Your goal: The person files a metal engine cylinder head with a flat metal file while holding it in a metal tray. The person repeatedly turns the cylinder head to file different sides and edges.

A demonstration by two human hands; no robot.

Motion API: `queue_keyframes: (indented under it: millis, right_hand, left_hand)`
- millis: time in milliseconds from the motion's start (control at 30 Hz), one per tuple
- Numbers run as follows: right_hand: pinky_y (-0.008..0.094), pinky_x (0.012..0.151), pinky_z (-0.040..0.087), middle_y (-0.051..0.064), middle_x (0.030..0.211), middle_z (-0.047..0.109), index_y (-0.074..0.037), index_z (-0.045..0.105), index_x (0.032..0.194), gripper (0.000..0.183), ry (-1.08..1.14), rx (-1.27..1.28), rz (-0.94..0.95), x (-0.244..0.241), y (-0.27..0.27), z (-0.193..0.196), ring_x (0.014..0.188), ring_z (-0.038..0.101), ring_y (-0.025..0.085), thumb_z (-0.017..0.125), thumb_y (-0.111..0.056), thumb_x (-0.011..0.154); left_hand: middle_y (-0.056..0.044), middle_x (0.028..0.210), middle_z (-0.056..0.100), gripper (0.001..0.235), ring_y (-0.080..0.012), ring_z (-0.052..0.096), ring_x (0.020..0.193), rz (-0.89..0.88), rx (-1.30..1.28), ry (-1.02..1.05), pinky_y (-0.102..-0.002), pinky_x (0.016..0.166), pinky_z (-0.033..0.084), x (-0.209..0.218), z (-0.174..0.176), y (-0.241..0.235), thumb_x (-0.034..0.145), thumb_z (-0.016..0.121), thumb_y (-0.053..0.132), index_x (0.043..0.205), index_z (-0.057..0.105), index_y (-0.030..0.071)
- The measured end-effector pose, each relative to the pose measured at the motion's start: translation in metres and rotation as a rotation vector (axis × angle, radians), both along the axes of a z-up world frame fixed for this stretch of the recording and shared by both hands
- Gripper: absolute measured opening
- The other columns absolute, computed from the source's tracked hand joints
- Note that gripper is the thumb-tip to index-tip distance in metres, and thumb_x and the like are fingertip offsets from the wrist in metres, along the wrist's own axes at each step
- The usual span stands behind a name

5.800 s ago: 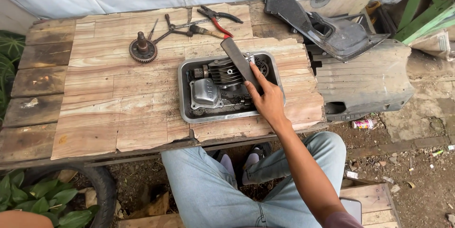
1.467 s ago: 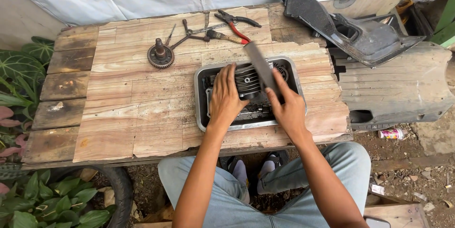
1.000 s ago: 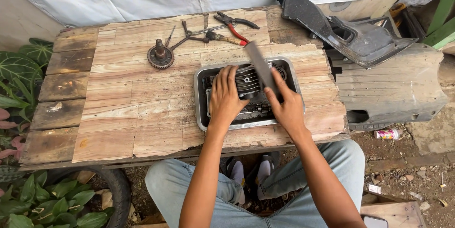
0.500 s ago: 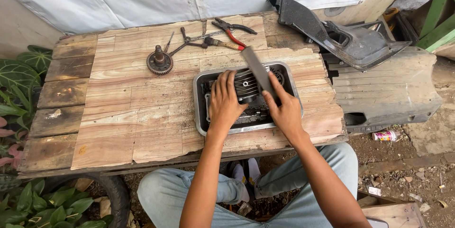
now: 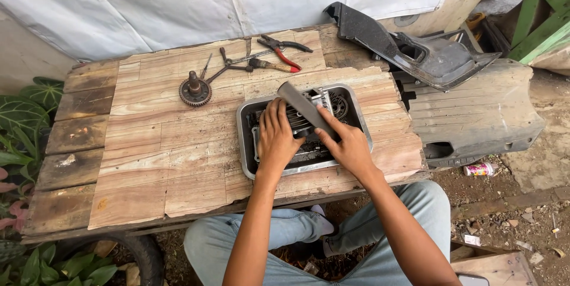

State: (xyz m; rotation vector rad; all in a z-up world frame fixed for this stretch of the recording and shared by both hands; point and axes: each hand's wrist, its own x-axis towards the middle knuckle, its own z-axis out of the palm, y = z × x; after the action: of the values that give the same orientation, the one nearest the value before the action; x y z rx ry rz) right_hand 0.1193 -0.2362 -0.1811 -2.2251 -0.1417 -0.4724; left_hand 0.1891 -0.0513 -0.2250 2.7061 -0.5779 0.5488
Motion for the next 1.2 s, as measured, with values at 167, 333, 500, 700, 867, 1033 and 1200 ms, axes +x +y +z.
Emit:
queue_keyframes:
  millis: [167, 333, 500, 700, 867, 1033, 1200]
  right_hand:
    - [0.054, 0.063, 0.053, 0.023, 0.093, 0.075, -0.037, 0.055, 0.146, 0.053, 0.001, 0.057, -0.118, 0.000, 0.004, 0.005, 0.078, 0.071, 0.046, 0.067, -0.037, 0.094]
    - [0.046, 0.065, 0.059, 0.021, 0.088, 0.077, -0.033, 0.059, 0.144, 0.051, -0.006, 0.094, -0.037, 0.006, 0.003, -0.007, 0.074, 0.075, 0.039, 0.069, -0.032, 0.094]
    - [0.056, 0.065, 0.055, 0.026, 0.088, 0.074, -0.030, 0.053, 0.148, 0.054, -0.016, 0.004, -0.100, -0.007, 0.006, 0.018, 0.079, 0.071, 0.046, 0.062, -0.032, 0.095]
    - [0.051, 0.064, 0.056, 0.020, 0.089, 0.077, -0.037, 0.060, 0.141, 0.053, -0.001, -0.007, -0.012, -0.003, 0.004, 0.010, 0.079, 0.074, 0.043, 0.069, -0.033, 0.090]
    - [0.055, 0.066, 0.055, 0.026, 0.093, 0.075, -0.029, 0.057, 0.146, 0.053, -0.024, 0.089, -0.082, 0.000, 0.007, 0.009, 0.082, 0.072, 0.048, 0.066, -0.030, 0.094]
    - [0.054, 0.066, 0.055, 0.022, 0.095, 0.077, -0.034, 0.060, 0.143, 0.053, 0.022, 0.041, -0.043, 0.001, 0.006, 0.006, 0.084, 0.072, 0.046, 0.069, -0.034, 0.091]
    - [0.051, 0.064, 0.054, 0.021, 0.084, 0.077, -0.029, 0.054, 0.148, 0.054, -0.024, 0.117, -0.095, -0.003, 0.009, 0.016, 0.081, 0.072, 0.045, 0.065, -0.031, 0.095]
  left_hand:
    - [-0.026, 0.145, 0.037, 0.117, -0.0417, 0.039, 0.140, -0.025, 0.009, -0.038, -0.057, 0.116, 0.032, -0.002, 0.008, -0.002, 0.061, 0.096, 0.026, 0.151, 0.026, -0.001]
    - [-0.027, 0.145, 0.035, 0.121, -0.0424, 0.038, 0.140, -0.023, 0.065, -0.073, -0.056, 0.117, 0.031, 0.002, -0.006, 0.000, 0.058, 0.097, 0.027, 0.150, 0.025, -0.003]
    - [-0.022, 0.143, 0.039, 0.118, -0.0388, 0.043, 0.137, -0.010, -0.010, -0.135, -0.052, 0.114, 0.035, -0.007, 0.012, -0.001, 0.055, 0.096, 0.028, 0.149, 0.030, 0.001]
    - [-0.022, 0.144, 0.040, 0.116, -0.0381, 0.041, 0.139, -0.008, -0.017, -0.067, -0.052, 0.116, 0.033, 0.000, 0.000, 0.001, 0.052, 0.099, 0.028, 0.145, 0.034, 0.003]
    - [-0.022, 0.145, 0.039, 0.118, -0.0391, 0.041, 0.139, -0.024, -0.057, -0.019, -0.055, 0.115, 0.033, 0.000, 0.008, 0.001, 0.055, 0.098, 0.024, 0.149, 0.029, 0.006]
    - [-0.022, 0.145, 0.039, 0.116, -0.0397, 0.041, 0.139, -0.024, -0.056, 0.005, -0.055, 0.116, 0.032, -0.001, 0.006, 0.002, 0.057, 0.098, 0.023, 0.149, 0.030, 0.006]
    - [-0.022, 0.147, 0.038, 0.118, -0.0394, 0.042, 0.139, -0.015, -0.054, -0.006, -0.055, 0.116, 0.033, 0.001, 0.004, 0.001, 0.056, 0.098, 0.024, 0.150, 0.029, 0.007]
